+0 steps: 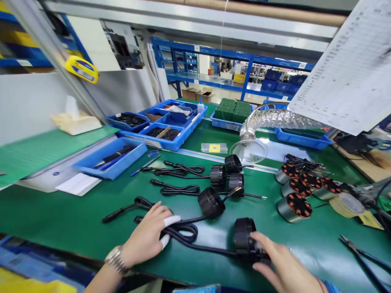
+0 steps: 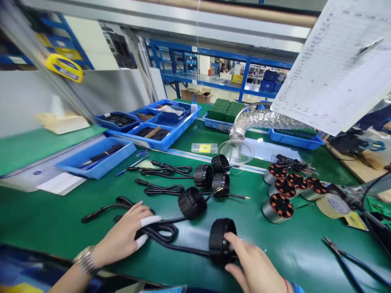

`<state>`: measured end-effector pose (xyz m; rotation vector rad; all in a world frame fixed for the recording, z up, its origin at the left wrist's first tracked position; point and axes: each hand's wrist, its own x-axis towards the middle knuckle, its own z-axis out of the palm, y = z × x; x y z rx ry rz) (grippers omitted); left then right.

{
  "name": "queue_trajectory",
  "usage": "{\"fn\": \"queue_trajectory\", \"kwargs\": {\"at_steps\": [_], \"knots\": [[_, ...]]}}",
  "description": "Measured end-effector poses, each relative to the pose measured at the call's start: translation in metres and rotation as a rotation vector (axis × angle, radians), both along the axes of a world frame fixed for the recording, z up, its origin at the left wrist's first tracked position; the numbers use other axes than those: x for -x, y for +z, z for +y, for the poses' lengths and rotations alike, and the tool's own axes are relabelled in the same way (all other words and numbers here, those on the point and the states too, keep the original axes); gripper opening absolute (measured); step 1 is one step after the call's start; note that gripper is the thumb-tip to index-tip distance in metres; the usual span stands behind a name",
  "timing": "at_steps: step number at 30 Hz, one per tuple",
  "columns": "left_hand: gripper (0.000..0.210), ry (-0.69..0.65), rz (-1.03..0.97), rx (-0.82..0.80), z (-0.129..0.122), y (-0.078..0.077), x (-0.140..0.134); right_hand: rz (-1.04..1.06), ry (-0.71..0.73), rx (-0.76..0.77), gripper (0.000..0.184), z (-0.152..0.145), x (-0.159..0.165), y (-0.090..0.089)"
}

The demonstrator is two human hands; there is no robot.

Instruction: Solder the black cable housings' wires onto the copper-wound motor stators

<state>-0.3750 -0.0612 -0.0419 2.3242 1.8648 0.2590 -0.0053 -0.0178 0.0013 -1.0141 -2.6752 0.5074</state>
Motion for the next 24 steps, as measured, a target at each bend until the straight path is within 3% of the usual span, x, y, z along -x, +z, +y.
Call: {"fn": "queue_trajectory", "kwargs": {"at_steps": [3,6,9,12,14,17,21,24], "knots": [[0.04,-0.035,-0.065,0.021,-0.015,-0.005,0.006,0.004,-0.041,0.028,0.054,-0.01,-0.015,0.0],[0.049,-0.027,-0.084,0.007,-0.016,0.001,-0.001,-0.02,-0.028,0.003,0.05,-0.008,-0.016,0.002],[0.067,-0.001,-0.171,-0.009,0.0,0.018,-0.024,-0.037,0.057,-0.118,0.041,0.002,-0.006,0.005],[0.095,-0.089,-0.341,0.111,0.027,0.026,-0.052,-0.061,0.124,-0.234,0.036,0.01,0.006,0.006],[0.105,-0.124,-0.464,0.195,0.041,0.023,-0.067,-0.058,0.135,-0.293,0.035,0.013,0.009,0.005],[0.111,-0.045,-0.59,0.204,0.045,0.011,-0.079,0.008,0.122,-0.378,0.034,0.012,0.006,0.0],[0.122,0.123,-0.535,0.113,0.02,0.001,-0.086,0.079,0.119,-0.439,0.036,0.007,-0.003,-0.015],[0.135,0.151,-0.435,0.04,-0.002,-0.006,-0.102,0.093,0.151,-0.434,0.04,0.01,-0.01,-0.03]]}}
